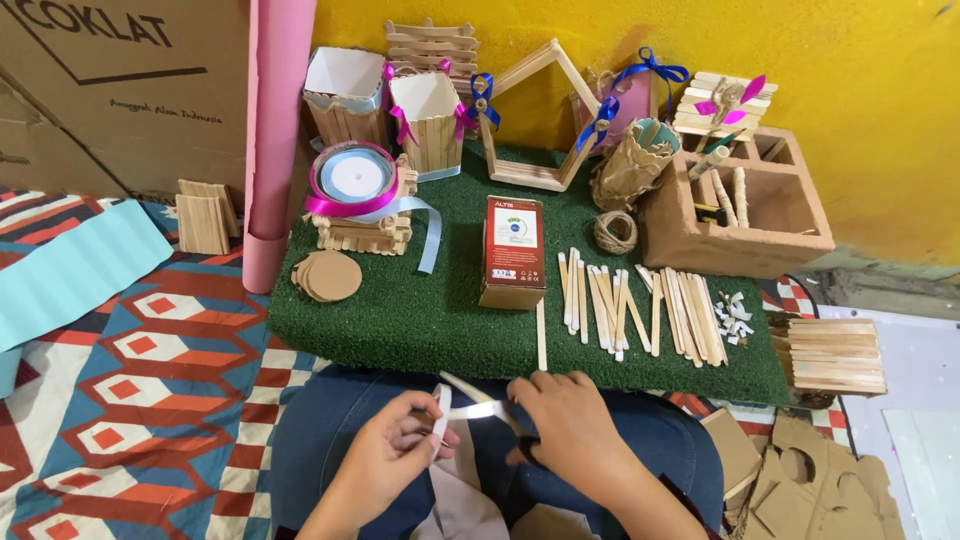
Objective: Preparing popsicle sticks by cutting and applying double-sided tape to them for a craft project.
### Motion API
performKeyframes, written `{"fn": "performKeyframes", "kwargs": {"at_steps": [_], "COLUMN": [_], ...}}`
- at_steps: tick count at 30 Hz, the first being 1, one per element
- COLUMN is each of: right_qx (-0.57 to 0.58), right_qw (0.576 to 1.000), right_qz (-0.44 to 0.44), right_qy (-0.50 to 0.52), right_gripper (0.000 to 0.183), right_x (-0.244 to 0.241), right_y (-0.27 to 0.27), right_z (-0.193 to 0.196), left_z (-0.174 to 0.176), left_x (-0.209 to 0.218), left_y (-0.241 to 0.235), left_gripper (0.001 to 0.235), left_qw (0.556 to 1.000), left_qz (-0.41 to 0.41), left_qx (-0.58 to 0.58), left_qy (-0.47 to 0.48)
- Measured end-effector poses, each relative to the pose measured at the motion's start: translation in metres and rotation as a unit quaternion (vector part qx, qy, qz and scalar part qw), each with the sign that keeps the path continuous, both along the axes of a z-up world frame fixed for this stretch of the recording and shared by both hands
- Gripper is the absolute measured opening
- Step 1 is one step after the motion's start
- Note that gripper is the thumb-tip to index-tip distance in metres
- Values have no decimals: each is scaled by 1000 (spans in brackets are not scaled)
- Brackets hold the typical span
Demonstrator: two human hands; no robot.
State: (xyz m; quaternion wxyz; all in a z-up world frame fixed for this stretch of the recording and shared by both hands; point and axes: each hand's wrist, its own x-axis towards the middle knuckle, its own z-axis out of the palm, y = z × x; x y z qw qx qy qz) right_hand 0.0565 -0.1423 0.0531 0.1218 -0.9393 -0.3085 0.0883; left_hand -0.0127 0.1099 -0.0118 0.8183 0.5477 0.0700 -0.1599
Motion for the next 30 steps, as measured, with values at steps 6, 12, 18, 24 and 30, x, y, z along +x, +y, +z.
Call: {"fn": "performKeyframes", "kwargs": {"at_steps": [6, 12, 18, 24, 30], "right_qx": [39, 6, 80, 311, 355], "right_qw": [991, 975, 989, 948, 931], "right_qz": [-122, -87, -120, -10, -74], "right_qy": [-44, -206, -22, -66, -40], "right_gripper": [58, 45, 41, 8, 12], "right_x": [19, 65, 69, 23, 1], "right_y": [42, 89, 93, 92, 87], "right_z": [5, -44, -36, 36, 13], "left_z": [-1, 8, 6, -2, 2], "left_x": [4, 6, 9, 13, 15], "left_y": [14, 7, 5, -2, -15], "left_gripper": [24, 22, 24, 31, 35], "left_qw": [991, 986, 986, 986, 986], "left_qz": [132, 165, 163, 158, 138], "left_qx": [5, 19, 6, -52, -86], "left_qy": [1, -12, 14, 20, 35]}}
